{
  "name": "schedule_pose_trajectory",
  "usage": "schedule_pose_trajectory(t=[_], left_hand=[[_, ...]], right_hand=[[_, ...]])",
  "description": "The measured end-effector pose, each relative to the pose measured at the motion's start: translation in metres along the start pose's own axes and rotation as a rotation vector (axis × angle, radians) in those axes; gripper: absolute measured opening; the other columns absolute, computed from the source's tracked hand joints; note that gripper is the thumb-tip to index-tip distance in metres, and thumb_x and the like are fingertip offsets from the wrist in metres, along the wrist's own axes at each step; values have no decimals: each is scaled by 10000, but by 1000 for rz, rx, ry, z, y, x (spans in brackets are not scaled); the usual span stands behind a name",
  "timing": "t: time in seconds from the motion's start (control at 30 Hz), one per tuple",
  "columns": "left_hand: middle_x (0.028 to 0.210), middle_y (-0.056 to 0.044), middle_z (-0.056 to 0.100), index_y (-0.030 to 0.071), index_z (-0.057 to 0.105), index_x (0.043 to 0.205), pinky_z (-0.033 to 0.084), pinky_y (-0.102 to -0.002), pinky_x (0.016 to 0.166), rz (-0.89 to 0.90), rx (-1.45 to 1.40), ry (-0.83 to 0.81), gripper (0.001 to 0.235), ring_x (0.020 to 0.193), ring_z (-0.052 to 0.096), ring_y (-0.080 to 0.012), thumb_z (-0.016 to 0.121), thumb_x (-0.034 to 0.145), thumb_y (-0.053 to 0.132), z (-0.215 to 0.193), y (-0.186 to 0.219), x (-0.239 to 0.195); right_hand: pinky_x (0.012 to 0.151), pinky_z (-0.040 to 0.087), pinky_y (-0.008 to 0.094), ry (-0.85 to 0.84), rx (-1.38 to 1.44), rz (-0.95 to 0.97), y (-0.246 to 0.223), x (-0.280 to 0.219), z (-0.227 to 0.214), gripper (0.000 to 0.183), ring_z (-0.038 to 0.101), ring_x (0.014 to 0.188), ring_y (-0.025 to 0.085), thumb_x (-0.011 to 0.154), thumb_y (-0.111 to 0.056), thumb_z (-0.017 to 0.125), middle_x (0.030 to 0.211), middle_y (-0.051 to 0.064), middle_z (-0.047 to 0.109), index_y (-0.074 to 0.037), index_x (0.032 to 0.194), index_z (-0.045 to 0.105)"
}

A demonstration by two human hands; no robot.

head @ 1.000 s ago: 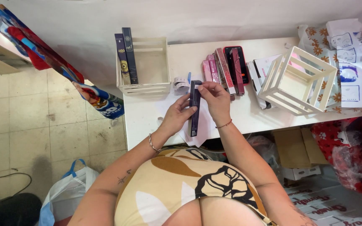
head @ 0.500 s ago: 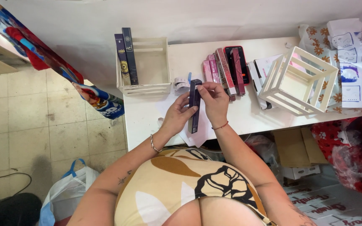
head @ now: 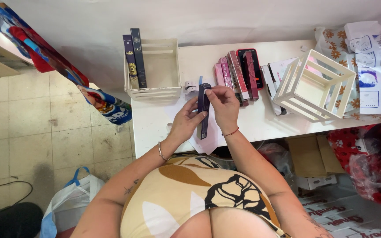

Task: Organizing and inventorying small boxed items into a wooden crate while writing on a paper strip.

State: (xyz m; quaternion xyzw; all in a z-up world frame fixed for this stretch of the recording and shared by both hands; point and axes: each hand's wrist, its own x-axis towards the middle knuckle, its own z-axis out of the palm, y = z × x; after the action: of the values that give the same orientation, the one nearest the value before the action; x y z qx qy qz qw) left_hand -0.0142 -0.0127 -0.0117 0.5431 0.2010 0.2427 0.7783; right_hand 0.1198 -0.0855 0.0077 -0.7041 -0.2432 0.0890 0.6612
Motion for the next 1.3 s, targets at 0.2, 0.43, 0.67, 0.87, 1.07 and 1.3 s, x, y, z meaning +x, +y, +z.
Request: schedule_pose_trajectory(t=[0.2, 0.43, 0.67, 0.87, 1.07, 1.3], left_hand=[[1284, -158, 660, 82, 485, 1492, 609, -330, 902, -20, 44, 5, 620, 1125, 674, -227, 735, 925, 67, -5, 9, -4], [1288, -160, 663, 91, 514, 1474, 611, -344, 910, -15, 68, 0, 610, 1136, 676, -241, 755, 914, 80, -13, 19, -3], [1196, -128, 638, 59, 525, 1422, 640, -361, 867, -47, -15, 106, 664, 1045, 653, -223, 839, 838, 107, -27, 35, -6], [1164, -155, 550, -14, 520, 1395, 685, -378, 753, -84, -35, 332, 705, 982, 623, -237, 874, 813, 165, -35, 78, -14], [1301, -191, 491, 20, 541, 1398, 656, -423, 844, 105, 159, 375, 600, 1120, 632, -330, 805, 907, 242, -56, 99, -18], [1201, -104, 667, 102, 654, 1313, 505, -397, 1063, 331, 458, 369, 329, 1211, 635, -289, 672, 1001, 203, -93, 107, -19]], right_hand=[[909, 585, 326, -70, -94, 53, -32, 3, -8, 255, 719, 973, 218, 798, -204, 938, 1011, 105, 724, -47, 840, 742], [909, 563, 353, -143, 151, 334, -34, 14, -7, 462, 670, 1023, 245, 753, -235, 968, 1046, 111, 665, -72, 997, 611], [620, 557, 198, -242, 34, 278, -51, 1, -7, 326, 640, 777, 108, 851, -184, 844, 942, 62, 655, -58, 1087, 658], [807, 579, 340, -602, -415, 95, -84, -34, 22, 544, 692, 1014, 272, 715, -238, 913, 1165, 117, 713, -107, 1200, 703], [791, 641, 376, -579, -455, 51, -76, -30, 58, 483, 745, 952, 315, 788, -254, 865, 1131, 95, 708, -132, 1228, 706], [813, 648, 364, -481, -49, 231, -48, 27, 100, 621, 708, 989, 267, 831, -284, 897, 1081, 163, 647, 35, 1294, 634]])
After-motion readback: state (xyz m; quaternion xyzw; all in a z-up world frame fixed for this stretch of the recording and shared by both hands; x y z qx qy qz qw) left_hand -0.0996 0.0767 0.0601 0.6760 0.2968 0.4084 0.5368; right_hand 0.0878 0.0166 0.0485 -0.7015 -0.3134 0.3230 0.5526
